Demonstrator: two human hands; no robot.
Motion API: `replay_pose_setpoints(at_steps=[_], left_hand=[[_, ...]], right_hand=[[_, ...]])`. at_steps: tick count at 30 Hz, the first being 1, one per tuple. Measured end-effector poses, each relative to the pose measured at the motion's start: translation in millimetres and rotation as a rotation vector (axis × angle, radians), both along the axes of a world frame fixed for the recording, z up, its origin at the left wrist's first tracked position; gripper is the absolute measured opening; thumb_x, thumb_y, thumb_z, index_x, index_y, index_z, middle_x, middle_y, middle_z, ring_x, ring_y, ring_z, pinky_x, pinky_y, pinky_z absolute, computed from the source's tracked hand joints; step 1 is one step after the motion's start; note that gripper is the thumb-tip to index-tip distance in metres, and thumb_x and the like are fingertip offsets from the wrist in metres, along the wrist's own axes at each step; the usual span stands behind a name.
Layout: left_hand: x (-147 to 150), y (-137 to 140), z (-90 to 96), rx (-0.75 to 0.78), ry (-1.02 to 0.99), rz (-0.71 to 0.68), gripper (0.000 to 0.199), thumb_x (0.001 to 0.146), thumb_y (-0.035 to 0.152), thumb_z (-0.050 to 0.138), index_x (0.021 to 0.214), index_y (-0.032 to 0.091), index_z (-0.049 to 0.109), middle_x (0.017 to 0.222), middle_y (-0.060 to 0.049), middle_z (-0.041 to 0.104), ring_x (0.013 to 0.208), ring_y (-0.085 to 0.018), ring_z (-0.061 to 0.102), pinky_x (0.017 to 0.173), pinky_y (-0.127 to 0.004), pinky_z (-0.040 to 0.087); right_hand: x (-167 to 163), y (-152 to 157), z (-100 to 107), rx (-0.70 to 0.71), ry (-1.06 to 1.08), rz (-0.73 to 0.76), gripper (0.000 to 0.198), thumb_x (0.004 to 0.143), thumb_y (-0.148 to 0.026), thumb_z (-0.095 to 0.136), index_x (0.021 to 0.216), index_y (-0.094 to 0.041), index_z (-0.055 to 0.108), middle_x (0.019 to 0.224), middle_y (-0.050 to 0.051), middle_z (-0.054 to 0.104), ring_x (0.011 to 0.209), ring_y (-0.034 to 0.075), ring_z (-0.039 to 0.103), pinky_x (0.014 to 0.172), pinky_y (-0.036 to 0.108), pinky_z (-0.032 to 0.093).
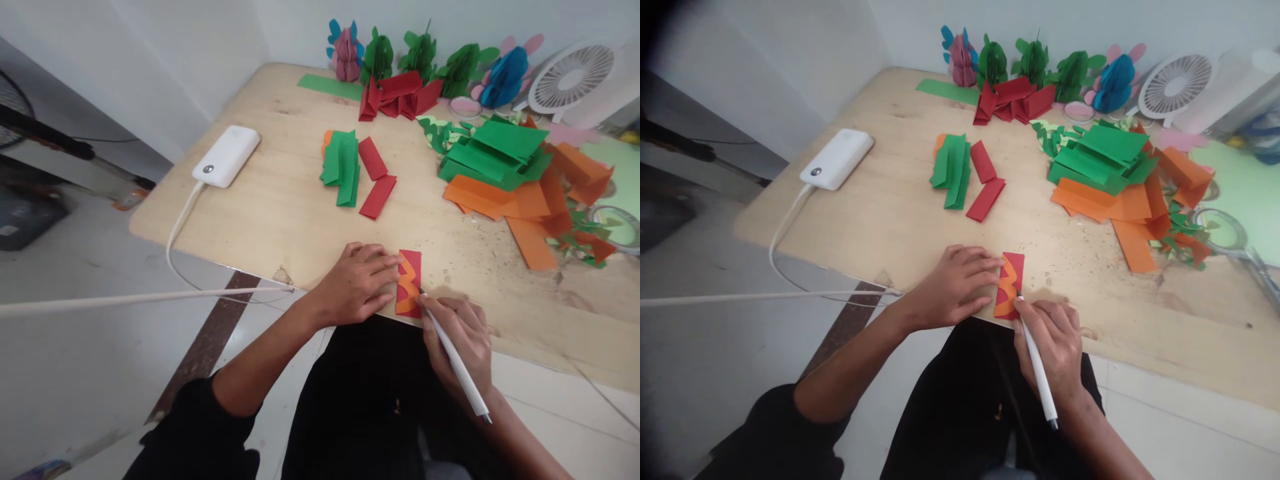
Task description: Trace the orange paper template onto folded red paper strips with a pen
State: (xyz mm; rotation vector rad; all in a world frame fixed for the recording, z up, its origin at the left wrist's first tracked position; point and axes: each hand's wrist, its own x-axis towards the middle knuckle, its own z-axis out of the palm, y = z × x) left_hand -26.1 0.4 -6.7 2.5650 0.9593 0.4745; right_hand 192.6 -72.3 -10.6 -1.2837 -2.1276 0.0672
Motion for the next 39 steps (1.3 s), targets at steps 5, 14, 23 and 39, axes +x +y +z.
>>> replay_pose_setpoints(at_steps=[5, 14, 23, 39], left_hand=[[1.4, -0.8, -0.7, 0.003, -0.017, 0.008, 0.029, 0.093, 0.036, 0.051, 0.115, 0.02, 0.06, 0.141, -0.005, 0.055, 0.128, -0.028, 0.042, 0.103, -0.046, 0.025], [1.9, -0.7, -3.1, -0.005, -0.022, 0.018, 0.029, 0.091, 0.035, 0.053, 0.116, 0.02, 0.06, 0.14, -0.005, 0.055, 0.129, -0.029, 0.042, 0.104, -0.047, 0.024], [1.8, -0.9, -1.0, -0.002, -0.017, 0.015, 0.027, 0.091, 0.031, 0.051, 0.114, 0.021, 0.061, 0.141, -0.004, 0.055, 0.128, -0.028, 0.042, 0.103, -0.046, 0.027], [1.7, -1.6, 1.4, -0.024, -0.024, 0.016, 0.028, 0.091, 0.032, 0.051, 0.114, 0.02, 0.061, 0.143, -0.005, 0.053, 0.129, -0.028, 0.041, 0.105, -0.047, 0.026]], right_hand=[[-1.0, 0.4, 1.8, 0.008, -0.004, 0.005, 0.039, 0.083, -0.009, 0.059, 0.12, -0.021, 0.06, 0.089, 0.004, 0.074, 0.081, 0.022, 0.066, 0.079, 0.037, 0.045], [-2.2, 0.7, 4.6, 0.017, -0.014, 0.017, 0.038, 0.083, -0.008, 0.059, 0.119, -0.019, 0.059, 0.082, 0.004, 0.072, 0.082, 0.022, 0.065, 0.078, 0.036, 0.043], [-2.3, -0.1, 2.3, 0.022, -0.006, 0.015, 0.031, 0.085, -0.008, 0.059, 0.115, -0.016, 0.06, 0.085, 0.005, 0.073, 0.082, 0.021, 0.063, 0.08, 0.036, 0.043], [-1.5, 0.9, 2.3, 0.049, -0.023, 0.029, 0.029, 0.086, -0.008, 0.059, 0.114, -0.013, 0.06, 0.088, 0.008, 0.072, 0.082, 0.02, 0.063, 0.078, 0.036, 0.044]])
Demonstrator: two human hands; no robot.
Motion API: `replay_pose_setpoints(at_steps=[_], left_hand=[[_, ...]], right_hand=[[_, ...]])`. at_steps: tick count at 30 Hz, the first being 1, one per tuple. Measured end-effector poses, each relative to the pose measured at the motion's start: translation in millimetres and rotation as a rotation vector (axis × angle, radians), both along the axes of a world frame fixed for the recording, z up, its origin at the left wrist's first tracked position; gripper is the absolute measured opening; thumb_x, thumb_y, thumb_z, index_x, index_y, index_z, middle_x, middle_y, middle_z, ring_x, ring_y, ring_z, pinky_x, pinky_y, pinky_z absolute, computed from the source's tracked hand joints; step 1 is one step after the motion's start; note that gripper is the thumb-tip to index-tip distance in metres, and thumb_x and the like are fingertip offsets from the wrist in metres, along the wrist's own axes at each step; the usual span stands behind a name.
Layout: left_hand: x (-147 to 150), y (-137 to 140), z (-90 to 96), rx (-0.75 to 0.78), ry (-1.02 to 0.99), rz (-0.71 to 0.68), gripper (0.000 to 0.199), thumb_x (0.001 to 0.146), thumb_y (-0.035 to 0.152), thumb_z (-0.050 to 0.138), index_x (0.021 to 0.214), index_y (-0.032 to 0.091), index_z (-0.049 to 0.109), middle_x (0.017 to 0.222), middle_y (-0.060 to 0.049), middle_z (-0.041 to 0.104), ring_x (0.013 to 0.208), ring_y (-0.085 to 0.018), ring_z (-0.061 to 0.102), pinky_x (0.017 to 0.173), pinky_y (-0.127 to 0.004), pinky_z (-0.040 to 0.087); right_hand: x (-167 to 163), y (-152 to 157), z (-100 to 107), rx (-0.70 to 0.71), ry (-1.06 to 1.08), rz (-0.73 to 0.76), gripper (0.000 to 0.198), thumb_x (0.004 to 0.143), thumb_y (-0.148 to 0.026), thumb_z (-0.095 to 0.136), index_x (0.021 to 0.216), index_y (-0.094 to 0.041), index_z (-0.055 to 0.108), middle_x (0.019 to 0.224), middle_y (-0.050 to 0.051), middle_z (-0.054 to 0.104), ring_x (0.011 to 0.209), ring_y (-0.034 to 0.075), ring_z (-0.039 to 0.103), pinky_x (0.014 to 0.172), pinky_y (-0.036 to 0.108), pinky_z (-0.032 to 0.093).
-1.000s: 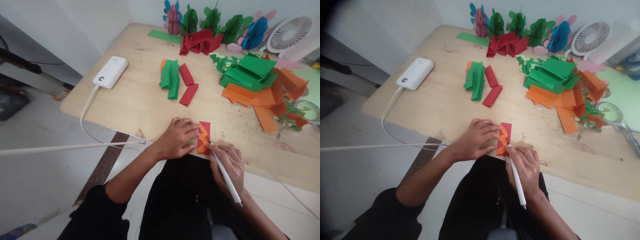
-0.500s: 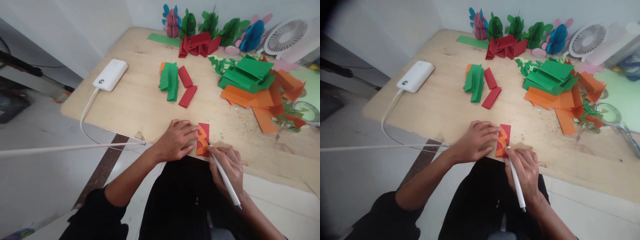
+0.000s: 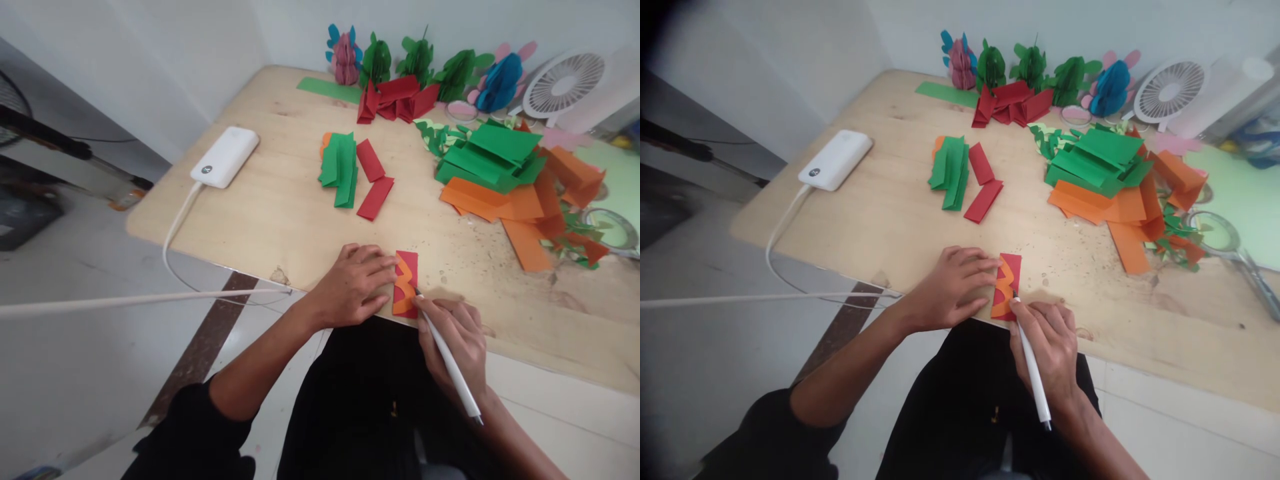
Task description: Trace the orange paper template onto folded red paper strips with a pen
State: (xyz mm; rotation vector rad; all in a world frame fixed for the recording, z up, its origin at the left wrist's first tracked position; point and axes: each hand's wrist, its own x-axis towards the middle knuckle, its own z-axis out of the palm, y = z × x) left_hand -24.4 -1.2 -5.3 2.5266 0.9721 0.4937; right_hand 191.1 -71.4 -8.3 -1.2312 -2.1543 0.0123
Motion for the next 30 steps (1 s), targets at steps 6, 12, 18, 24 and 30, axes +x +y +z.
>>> replay_pose_setpoints(at_steps=[6, 12, 18, 24, 30], left_hand=[[-0.6, 0.1, -0.7, -0.003, -0.004, -0.001, 0.029, 0.091, 0.032, 0.052, 0.115, 0.02, 0.061, 0.142, -0.004, 0.054, 0.13, -0.028, 0.04, 0.105, -0.047, 0.026], [-0.6, 0.3, -1.9, -0.004, -0.009, -0.004, 0.029, 0.091, 0.033, 0.051, 0.116, 0.021, 0.06, 0.143, -0.004, 0.053, 0.13, -0.028, 0.04, 0.106, -0.047, 0.025], [-0.6, 0.3, -1.5, -0.001, -0.018, -0.004, 0.028, 0.09, 0.033, 0.053, 0.114, 0.021, 0.061, 0.142, -0.004, 0.054, 0.13, -0.028, 0.04, 0.105, -0.047, 0.026], [1.9, -1.4, 1.0, -0.018, -0.022, 0.022, 0.028, 0.091, 0.036, 0.053, 0.112, 0.021, 0.062, 0.14, -0.004, 0.056, 0.128, -0.028, 0.042, 0.104, -0.047, 0.027], [4.8, -4.2, -3.1, -0.006, -0.023, 0.054, 0.037, 0.089, 0.047, 0.058, 0.114, 0.021, 0.061, 0.139, -0.005, 0.056, 0.129, -0.03, 0.041, 0.105, -0.047, 0.026]], right_hand=[[0.2, -0.2, -0.6, 0.003, 0.012, -0.001, 0.032, 0.086, -0.008, 0.059, 0.117, -0.016, 0.059, 0.087, 0.006, 0.071, 0.082, 0.02, 0.064, 0.079, 0.036, 0.044], [0.3, -0.5, -0.4, -0.007, 0.013, -0.009, 0.032, 0.087, -0.009, 0.056, 0.118, -0.016, 0.059, 0.087, 0.006, 0.072, 0.082, 0.02, 0.065, 0.078, 0.036, 0.043], [-0.9, 0.0, 0.4, -0.002, 0.02, -0.016, 0.031, 0.086, -0.008, 0.058, 0.116, -0.016, 0.06, 0.088, 0.006, 0.072, 0.082, 0.02, 0.065, 0.079, 0.035, 0.044], [0.0, -0.2, -1.1, -0.019, 0.015, -0.025, 0.031, 0.087, -0.01, 0.056, 0.117, -0.018, 0.06, 0.087, 0.005, 0.073, 0.083, 0.02, 0.065, 0.08, 0.036, 0.044], [1.8, -1.1, -2.6, -0.038, -0.005, -0.017, 0.038, 0.084, -0.01, 0.058, 0.121, -0.021, 0.058, 0.087, 0.004, 0.074, 0.082, 0.021, 0.065, 0.08, 0.037, 0.044]])
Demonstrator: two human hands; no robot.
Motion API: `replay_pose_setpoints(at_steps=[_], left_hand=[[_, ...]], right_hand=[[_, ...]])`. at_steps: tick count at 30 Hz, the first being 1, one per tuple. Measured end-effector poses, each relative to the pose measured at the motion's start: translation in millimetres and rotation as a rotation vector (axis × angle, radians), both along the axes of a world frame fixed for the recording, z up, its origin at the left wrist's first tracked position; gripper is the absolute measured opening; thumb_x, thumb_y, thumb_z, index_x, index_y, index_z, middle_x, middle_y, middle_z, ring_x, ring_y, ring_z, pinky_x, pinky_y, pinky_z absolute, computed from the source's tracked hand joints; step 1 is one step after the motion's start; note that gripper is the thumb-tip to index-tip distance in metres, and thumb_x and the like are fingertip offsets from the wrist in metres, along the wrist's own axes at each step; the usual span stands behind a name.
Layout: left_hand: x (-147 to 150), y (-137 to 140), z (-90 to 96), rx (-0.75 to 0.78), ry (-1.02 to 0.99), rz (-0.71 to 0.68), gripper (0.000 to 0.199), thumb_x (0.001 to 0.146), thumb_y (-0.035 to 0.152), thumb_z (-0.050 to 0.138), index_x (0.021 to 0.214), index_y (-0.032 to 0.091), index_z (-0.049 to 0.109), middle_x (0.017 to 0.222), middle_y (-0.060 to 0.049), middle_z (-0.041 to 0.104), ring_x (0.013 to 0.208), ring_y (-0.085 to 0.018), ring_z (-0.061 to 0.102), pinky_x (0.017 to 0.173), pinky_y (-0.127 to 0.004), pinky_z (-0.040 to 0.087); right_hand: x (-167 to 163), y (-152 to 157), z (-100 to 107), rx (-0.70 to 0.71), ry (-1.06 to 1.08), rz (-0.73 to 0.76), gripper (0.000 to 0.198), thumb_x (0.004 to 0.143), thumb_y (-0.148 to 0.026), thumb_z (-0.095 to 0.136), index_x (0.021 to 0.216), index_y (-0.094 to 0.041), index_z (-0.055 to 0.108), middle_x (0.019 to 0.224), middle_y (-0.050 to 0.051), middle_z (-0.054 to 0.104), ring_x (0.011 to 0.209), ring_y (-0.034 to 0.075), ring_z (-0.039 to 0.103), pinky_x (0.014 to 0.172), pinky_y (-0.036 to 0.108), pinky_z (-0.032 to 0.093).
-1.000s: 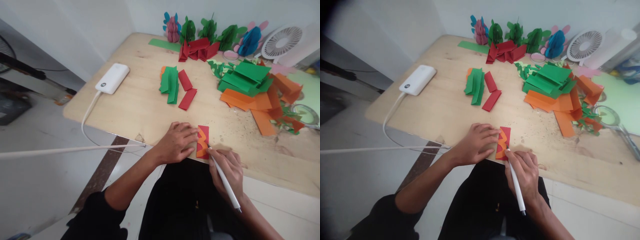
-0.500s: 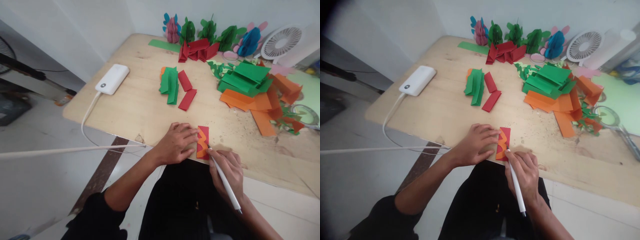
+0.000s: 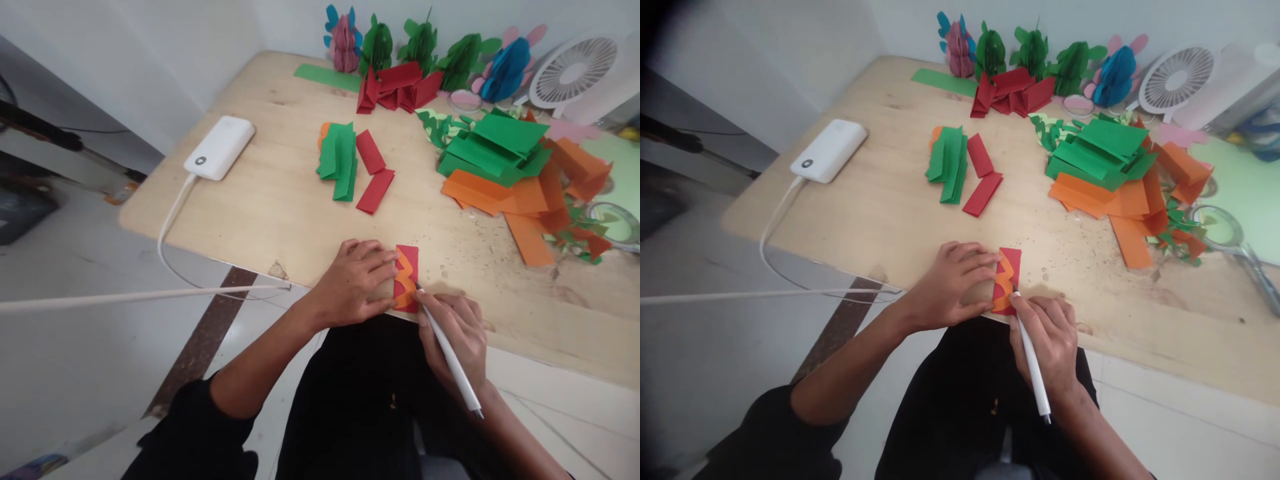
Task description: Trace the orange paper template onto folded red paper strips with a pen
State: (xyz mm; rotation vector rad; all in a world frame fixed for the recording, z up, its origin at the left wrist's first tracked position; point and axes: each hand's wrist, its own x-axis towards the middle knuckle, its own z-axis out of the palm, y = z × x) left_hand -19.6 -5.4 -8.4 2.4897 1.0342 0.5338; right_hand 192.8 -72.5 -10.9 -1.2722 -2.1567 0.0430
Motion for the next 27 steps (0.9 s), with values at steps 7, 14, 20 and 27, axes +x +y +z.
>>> replay_pose_setpoints(at_steps=[7, 14, 20, 27], left_hand=[[-1, 0, -3.8, 0.031, 0.019, -0.005, 0.039, 0.088, 0.048, 0.06, 0.115, 0.021, 0.061, 0.14, -0.005, 0.056, 0.129, -0.03, 0.041, 0.104, -0.047, 0.026], [0, 1, -5.3, 0.07, 0.031, 0.0, 0.037, 0.088, 0.047, 0.06, 0.113, 0.02, 0.061, 0.138, -0.004, 0.057, 0.127, -0.029, 0.042, 0.103, -0.047, 0.026], [-1, 1, -4.2, 0.064, 0.032, -0.014, 0.036, 0.09, 0.048, 0.056, 0.114, 0.021, 0.06, 0.14, -0.005, 0.056, 0.128, -0.03, 0.04, 0.102, -0.047, 0.026], [0, 1, -3.5, 0.045, 0.041, -0.007, 0.032, 0.091, 0.047, 0.053, 0.112, 0.024, 0.062, 0.14, -0.005, 0.054, 0.128, -0.03, 0.04, 0.102, -0.048, 0.026]], right_hand=[[-3, 2, 10, -0.121, 0.147, -0.042, 0.026, 0.087, -0.013, 0.056, 0.111, -0.022, 0.063, 0.091, 0.005, 0.073, 0.082, 0.02, 0.065, 0.078, 0.037, 0.046], [-13, 13, 17, -0.312, 0.266, -0.144, 0.012, 0.092, -0.026, 0.055, 0.097, -0.024, 0.065, 0.082, 0.001, 0.071, 0.077, 0.017, 0.065, 0.074, 0.033, 0.049], [-18, 16, 14, -0.299, 0.245, -0.167, 0.012, 0.091, -0.03, 0.054, 0.092, -0.024, 0.064, 0.081, 0.001, 0.072, 0.074, 0.017, 0.066, 0.073, 0.034, 0.05], [-19, 16, 14, -0.294, 0.218, -0.164, 0.014, 0.092, -0.031, 0.052, 0.092, -0.024, 0.064, 0.082, 0.002, 0.072, 0.076, 0.018, 0.065, 0.073, 0.035, 0.05]])
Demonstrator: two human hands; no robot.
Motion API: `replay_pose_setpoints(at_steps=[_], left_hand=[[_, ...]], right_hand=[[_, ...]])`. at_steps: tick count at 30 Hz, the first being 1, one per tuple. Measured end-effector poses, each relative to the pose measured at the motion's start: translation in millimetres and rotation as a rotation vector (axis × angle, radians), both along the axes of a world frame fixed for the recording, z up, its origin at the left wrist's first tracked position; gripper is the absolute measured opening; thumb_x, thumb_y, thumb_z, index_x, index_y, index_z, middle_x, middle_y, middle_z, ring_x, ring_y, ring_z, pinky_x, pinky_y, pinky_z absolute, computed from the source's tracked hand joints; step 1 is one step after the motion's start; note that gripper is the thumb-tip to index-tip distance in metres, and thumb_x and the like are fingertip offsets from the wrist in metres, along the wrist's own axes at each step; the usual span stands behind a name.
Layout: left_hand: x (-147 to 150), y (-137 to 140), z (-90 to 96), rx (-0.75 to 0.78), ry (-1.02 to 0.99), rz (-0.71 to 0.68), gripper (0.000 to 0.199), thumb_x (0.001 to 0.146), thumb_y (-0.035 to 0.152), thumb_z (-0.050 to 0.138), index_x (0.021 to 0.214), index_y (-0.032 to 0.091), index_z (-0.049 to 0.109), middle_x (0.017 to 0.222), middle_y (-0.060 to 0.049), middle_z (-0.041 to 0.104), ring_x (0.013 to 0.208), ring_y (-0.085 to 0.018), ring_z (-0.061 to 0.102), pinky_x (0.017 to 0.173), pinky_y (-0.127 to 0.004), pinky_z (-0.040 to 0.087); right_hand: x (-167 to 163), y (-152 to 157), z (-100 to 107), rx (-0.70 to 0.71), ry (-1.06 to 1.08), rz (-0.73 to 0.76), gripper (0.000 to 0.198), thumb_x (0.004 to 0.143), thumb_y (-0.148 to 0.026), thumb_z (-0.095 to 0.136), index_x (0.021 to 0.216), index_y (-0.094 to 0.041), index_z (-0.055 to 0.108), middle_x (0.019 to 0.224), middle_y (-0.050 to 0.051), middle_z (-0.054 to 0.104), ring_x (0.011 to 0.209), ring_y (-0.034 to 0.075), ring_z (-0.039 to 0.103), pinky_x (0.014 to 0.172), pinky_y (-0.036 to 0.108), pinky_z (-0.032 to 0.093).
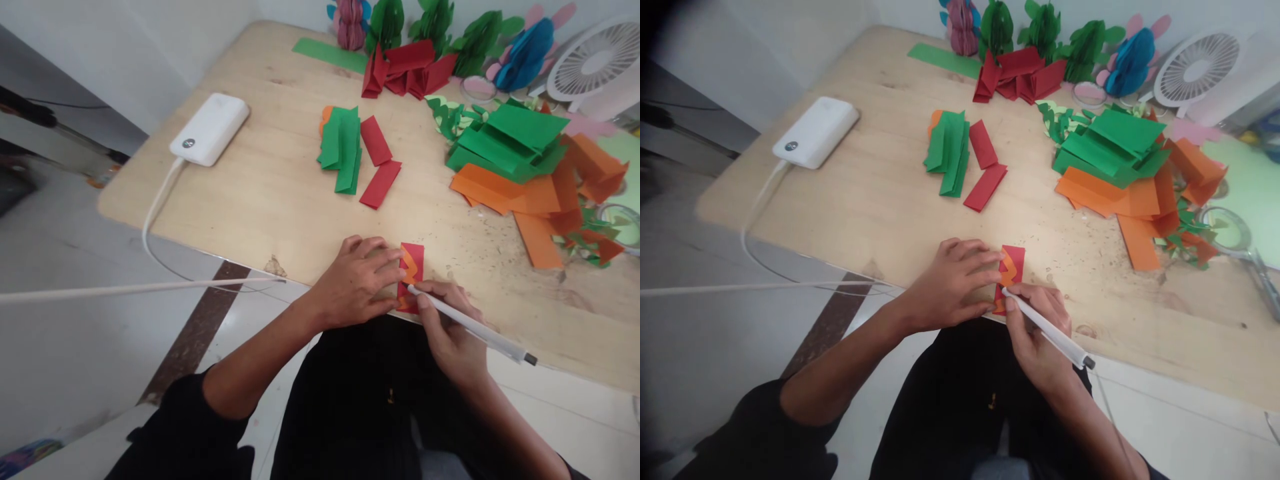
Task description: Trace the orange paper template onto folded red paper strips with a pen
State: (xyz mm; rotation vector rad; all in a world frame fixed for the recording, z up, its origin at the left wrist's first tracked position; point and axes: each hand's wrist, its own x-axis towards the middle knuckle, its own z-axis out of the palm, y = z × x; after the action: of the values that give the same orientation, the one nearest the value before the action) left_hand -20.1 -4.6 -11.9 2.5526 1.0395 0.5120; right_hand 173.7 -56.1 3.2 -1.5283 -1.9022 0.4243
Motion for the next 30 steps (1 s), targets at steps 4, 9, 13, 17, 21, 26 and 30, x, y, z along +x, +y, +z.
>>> replay_pose_setpoints(at_steps=[4, 9, 13, 17, 21, 26, 30], left_hand=[[0.0, 0.1, -0.4, -0.011, -0.009, 0.003, 0.032, 0.091, 0.047, 0.054, 0.112, 0.024, 0.063, 0.142, -0.005, 0.053, 0.129, -0.03, 0.039, 0.103, -0.048, 0.025], [-0.5, 0.4, 0.4, -0.013, -0.011, 0.0, 0.033, 0.091, 0.046, 0.054, 0.112, 0.023, 0.063, 0.141, -0.005, 0.054, 0.129, -0.03, 0.039, 0.103, -0.049, 0.025], [-0.4, 0.3, 0.1, -0.013, -0.016, -0.001, 0.032, 0.09, 0.046, 0.055, 0.112, 0.023, 0.062, 0.141, -0.005, 0.054, 0.128, -0.03, 0.04, 0.103, -0.048, 0.026], [-0.3, 0.3, -0.5, -0.01, -0.028, 0.004, 0.032, 0.09, 0.045, 0.056, 0.112, 0.023, 0.062, 0.14, -0.004, 0.055, 0.128, -0.029, 0.041, 0.103, -0.048, 0.026], [-0.2, 0.2, -1.0, -0.001, -0.031, 0.006, 0.031, 0.09, 0.045, 0.056, 0.111, 0.023, 0.062, 0.139, -0.004, 0.056, 0.127, -0.03, 0.041, 0.102, -0.047, 0.026], [-0.1, 0.1, -1.9, 0.001, -0.036, 0.005, 0.032, 0.088, 0.045, 0.058, 0.112, 0.023, 0.062, 0.139, -0.003, 0.056, 0.127, -0.029, 0.041, 0.101, -0.047, 0.026], [0.0, -0.1, -1.8, -0.005, -0.035, 0.007, 0.031, 0.089, 0.045, 0.058, 0.112, 0.024, 0.062, 0.138, -0.003, 0.056, 0.127, -0.029, 0.041, 0.102, -0.047, 0.026]], right_hand=[[-1.2, 1.9, -0.9, -0.014, 0.001, -0.01, 0.014, 0.092, -0.033, 0.053, 0.091, -0.024, 0.065, 0.083, 0.002, 0.072, 0.076, 0.018, 0.064, 0.075, 0.036, 0.049], [-2.0, 3.1, -1.6, 0.0, -0.011, -0.006, 0.013, 0.092, -0.032, 0.054, 0.091, -0.024, 0.064, 0.082, 0.001, 0.072, 0.076, 0.017, 0.064, 0.073, 0.034, 0.048], [-1.9, 2.9, -2.4, 0.0, -0.008, 0.0, 0.012, 0.092, -0.031, 0.053, 0.092, -0.024, 0.064, 0.083, 0.002, 0.072, 0.074, 0.017, 0.064, 0.073, 0.035, 0.048], [-1.8, 2.8, -3.1, 0.002, -0.021, 0.005, 0.012, 0.092, -0.031, 0.054, 0.091, -0.025, 0.064, 0.084, 0.002, 0.071, 0.075, 0.017, 0.064, 0.073, 0.035, 0.048], [-1.7, 3.0, -3.1, 0.014, -0.04, 0.019, 0.011, 0.093, -0.03, 0.053, 0.092, -0.025, 0.063, 0.082, 0.001, 0.071, 0.075, 0.017, 0.064, 0.072, 0.034, 0.047], [-1.0, 3.3, -2.6, 0.041, -0.053, 0.037, 0.01, 0.093, -0.028, 0.053, 0.091, -0.024, 0.062, 0.081, 0.001, 0.071, 0.072, 0.016, 0.063, 0.07, 0.033, 0.047], [-0.4, 2.9, -1.6, 0.033, -0.041, 0.027, 0.009, 0.092, -0.027, 0.054, 0.091, -0.024, 0.063, 0.082, 0.001, 0.072, 0.074, 0.017, 0.064, 0.071, 0.033, 0.047]])
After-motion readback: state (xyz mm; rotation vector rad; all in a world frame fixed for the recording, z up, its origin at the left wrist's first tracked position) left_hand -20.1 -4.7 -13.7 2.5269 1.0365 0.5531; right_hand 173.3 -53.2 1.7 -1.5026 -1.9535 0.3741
